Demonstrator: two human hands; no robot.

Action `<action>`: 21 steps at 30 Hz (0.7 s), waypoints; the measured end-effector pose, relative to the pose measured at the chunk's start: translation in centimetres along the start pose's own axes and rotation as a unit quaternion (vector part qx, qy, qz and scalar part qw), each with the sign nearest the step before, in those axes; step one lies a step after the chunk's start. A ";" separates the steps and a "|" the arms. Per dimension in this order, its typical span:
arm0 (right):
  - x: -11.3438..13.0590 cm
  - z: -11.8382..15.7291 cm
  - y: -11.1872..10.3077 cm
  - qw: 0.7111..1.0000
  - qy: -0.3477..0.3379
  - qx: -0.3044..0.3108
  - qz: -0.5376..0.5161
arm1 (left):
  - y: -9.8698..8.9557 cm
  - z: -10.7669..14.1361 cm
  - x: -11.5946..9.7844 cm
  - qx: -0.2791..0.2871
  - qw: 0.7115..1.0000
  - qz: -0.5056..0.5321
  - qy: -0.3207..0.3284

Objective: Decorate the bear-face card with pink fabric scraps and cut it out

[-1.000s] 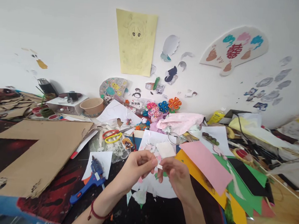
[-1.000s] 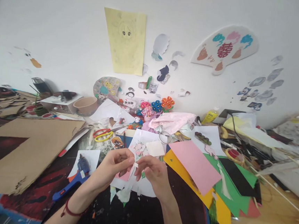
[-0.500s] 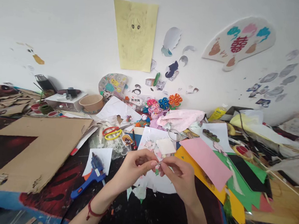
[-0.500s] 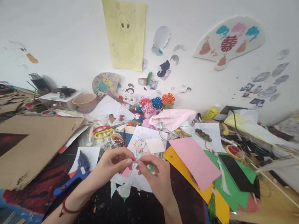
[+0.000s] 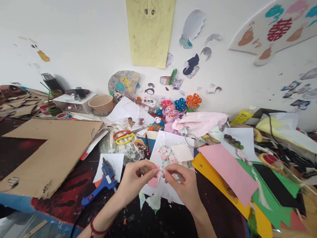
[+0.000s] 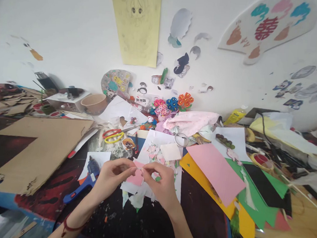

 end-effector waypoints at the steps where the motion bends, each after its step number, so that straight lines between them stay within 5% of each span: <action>1: -0.1 -0.1 0.1 1.000 0.002 0.006 0.001 | 0.0 0.1 0.1 -0.003 1.000 -0.003 0.001; 6: -1.6 0.0 0.4 0.999 0.015 0.046 0.005 | -0.9 0.9 0.4 -0.052 0.999 -0.003 -0.002; 10: -3.4 1.1 1.2 0.990 -0.015 -0.003 0.142 | -3.0 1.7 1.4 -0.130 0.991 -0.028 0.003; 15: -4.5 2.7 4.1 0.930 -0.121 0.038 0.346 | -4.6 2.7 3.2 -0.160 0.979 -0.122 0.011; 21: -4.8 2.8 5.9 0.881 -0.149 0.096 0.439 | -5.1 3.4 4.5 -0.161 0.979 -0.120 -0.010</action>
Point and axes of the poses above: each hand's wrist, its own z-axis away from the middle knuckle, its own y-axis out of the palm, x = y × z, the point moved 2 cm from there along -z, towards the middle knuckle, and after that the axes turned 13 degrees about z, right-handed, at the moved point
